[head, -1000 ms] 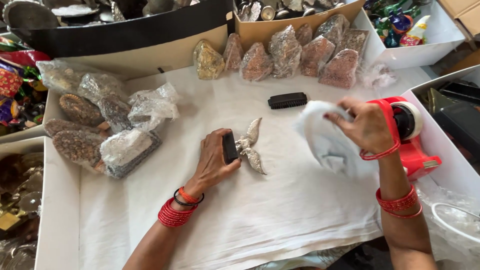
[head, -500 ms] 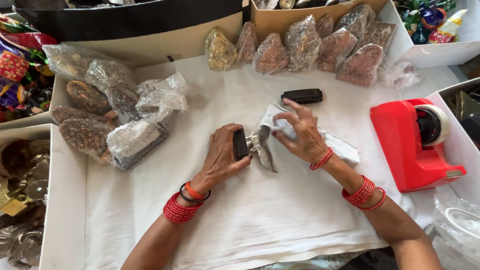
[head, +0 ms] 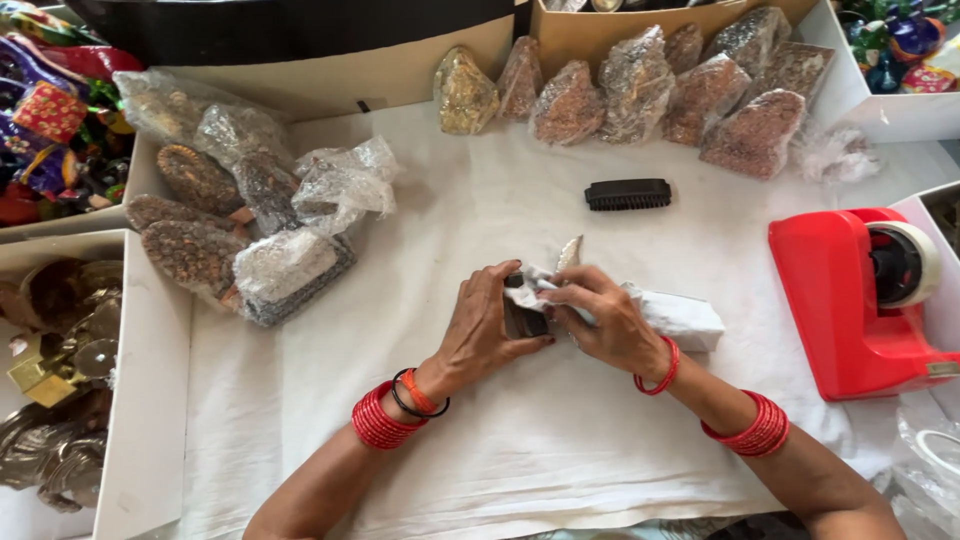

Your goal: The person wipes a silver-colored bird figurine and a small black rectangular box with a white cloth, handling each item carefully on a table surrounded by wrapped decorative objects.

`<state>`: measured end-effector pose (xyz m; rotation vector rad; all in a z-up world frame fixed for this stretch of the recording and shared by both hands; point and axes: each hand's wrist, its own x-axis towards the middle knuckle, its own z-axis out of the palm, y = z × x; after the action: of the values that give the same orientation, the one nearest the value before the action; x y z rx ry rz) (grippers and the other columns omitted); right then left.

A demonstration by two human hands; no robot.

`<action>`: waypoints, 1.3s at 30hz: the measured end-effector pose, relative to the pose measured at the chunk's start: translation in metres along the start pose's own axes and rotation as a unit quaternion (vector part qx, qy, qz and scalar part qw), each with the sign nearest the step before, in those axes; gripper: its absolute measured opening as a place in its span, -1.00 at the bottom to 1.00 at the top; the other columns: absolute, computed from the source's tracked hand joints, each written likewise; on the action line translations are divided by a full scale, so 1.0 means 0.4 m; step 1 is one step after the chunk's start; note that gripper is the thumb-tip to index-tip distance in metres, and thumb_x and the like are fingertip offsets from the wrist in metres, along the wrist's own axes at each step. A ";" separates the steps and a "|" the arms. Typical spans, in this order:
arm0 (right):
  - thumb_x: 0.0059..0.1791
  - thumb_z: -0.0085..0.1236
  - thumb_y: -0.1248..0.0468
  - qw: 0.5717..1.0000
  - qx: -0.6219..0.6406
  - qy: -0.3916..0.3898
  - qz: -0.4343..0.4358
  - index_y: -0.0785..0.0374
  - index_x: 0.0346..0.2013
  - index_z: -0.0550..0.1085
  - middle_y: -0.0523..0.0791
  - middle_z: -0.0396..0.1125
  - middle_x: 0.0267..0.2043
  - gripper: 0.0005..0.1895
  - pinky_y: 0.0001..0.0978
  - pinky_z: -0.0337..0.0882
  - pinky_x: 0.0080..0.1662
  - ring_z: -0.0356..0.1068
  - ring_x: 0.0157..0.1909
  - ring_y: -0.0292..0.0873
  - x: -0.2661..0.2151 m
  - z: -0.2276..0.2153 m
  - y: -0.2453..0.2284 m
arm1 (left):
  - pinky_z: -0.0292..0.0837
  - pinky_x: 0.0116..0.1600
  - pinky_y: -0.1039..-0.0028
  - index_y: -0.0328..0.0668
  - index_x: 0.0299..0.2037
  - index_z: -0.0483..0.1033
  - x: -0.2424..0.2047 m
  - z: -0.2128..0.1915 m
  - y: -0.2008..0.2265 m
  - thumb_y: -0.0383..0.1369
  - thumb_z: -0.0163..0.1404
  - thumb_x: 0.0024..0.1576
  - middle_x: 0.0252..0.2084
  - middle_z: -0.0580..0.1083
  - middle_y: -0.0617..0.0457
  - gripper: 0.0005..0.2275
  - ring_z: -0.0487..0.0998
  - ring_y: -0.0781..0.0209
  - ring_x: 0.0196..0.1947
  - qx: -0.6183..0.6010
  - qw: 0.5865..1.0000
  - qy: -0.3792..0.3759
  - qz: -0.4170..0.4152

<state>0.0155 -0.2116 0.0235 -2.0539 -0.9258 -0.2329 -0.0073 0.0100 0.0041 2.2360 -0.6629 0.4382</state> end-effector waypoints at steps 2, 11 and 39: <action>-0.05 0.28 0.40 0.998 -0.051 0.025 0.004 0.28 -0.13 0.56 0.06 0.38 0.09 -0.80 -0.26 0.54 -0.03 0.43 0.04 0.03 0.006 0.012 0.026 | 0.29 0.14 0.14 -0.27 0.30 0.15 -0.002 0.004 -0.002 -0.12 0.43 -0.21 0.12 0.35 -0.16 -0.09 0.39 -0.09 0.04 -0.025 1.000 0.004 -0.015; -0.08 0.27 0.43 0.995 -0.066 0.046 0.064 0.31 -0.14 0.60 0.01 0.48 -0.07 -0.79 -0.18 0.49 -0.02 0.44 -0.02 0.01 0.013 0.013 0.005 | 0.29 0.17 0.12 -0.25 0.32 0.13 -0.005 0.003 -0.001 -0.08 0.42 -0.20 0.07 0.35 -0.16 -0.08 0.39 -0.08 0.05 0.008 1.000 -0.011 -0.008; 0.02 0.17 0.38 0.991 -0.032 0.099 0.088 0.41 -0.09 0.56 0.08 0.46 -0.06 -0.80 -0.22 0.52 -0.07 0.49 -0.07 0.02 0.025 -0.016 0.106 | 0.20 0.29 0.10 -0.16 0.40 0.12 0.302 -0.391 -0.250 -0.10 0.29 -0.09 -0.10 0.57 -0.14 -0.15 0.55 -0.02 -0.02 0.563 0.743 -0.233 -0.276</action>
<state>0.0527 -0.2266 0.0055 -2.1130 -0.6188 -0.3672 0.1319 0.1455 0.1102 3.5903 0.2135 -0.1239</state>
